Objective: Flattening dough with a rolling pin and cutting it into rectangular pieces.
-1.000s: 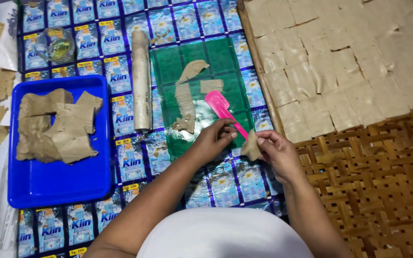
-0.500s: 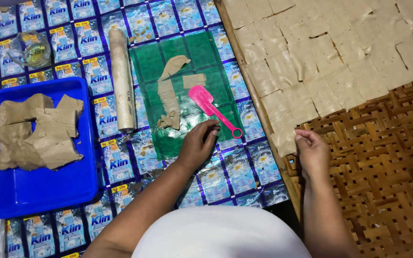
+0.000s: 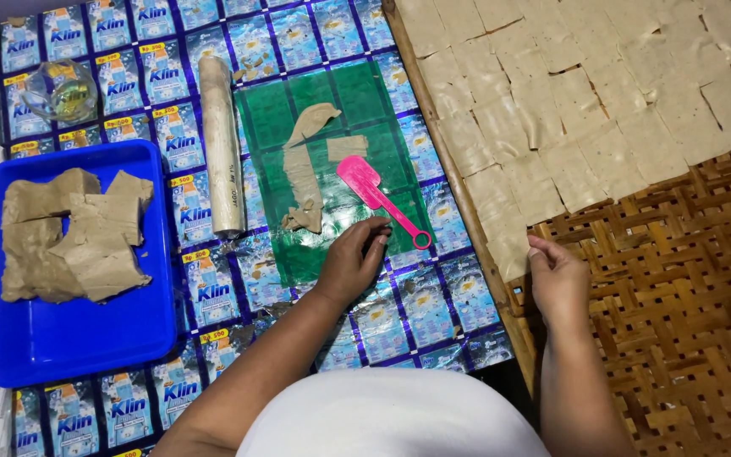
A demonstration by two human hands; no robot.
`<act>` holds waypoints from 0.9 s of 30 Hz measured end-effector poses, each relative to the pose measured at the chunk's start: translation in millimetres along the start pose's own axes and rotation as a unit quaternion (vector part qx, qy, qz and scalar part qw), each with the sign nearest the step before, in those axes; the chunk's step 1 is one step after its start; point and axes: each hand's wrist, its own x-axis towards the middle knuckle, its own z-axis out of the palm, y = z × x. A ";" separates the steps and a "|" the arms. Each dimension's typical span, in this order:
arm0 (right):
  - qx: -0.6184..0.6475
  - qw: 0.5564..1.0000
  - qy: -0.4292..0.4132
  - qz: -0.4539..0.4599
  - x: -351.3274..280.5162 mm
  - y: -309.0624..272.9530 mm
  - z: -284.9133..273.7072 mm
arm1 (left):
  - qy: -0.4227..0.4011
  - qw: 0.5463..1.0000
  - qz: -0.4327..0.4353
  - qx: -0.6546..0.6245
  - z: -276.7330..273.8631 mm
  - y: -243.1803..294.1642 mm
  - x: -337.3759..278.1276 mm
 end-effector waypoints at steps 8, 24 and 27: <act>-0.111 0.966 0.056 -0.226 2.4 -64.4 36.7 | 0.001 1.000 0.015 0.009 -1.0 -5.4 -1.3; -0.140 0.949 -0.119 -0.257 73.5 -198.4 228.4 | 0.043 0.995 0.021 -0.087 -2.1 -14.1 -1.8; -0.127 0.948 -0.133 -0.260 80.3 -203.7 242.7 | 0.047 0.995 0.021 -0.090 -2.4 -14.7 -0.2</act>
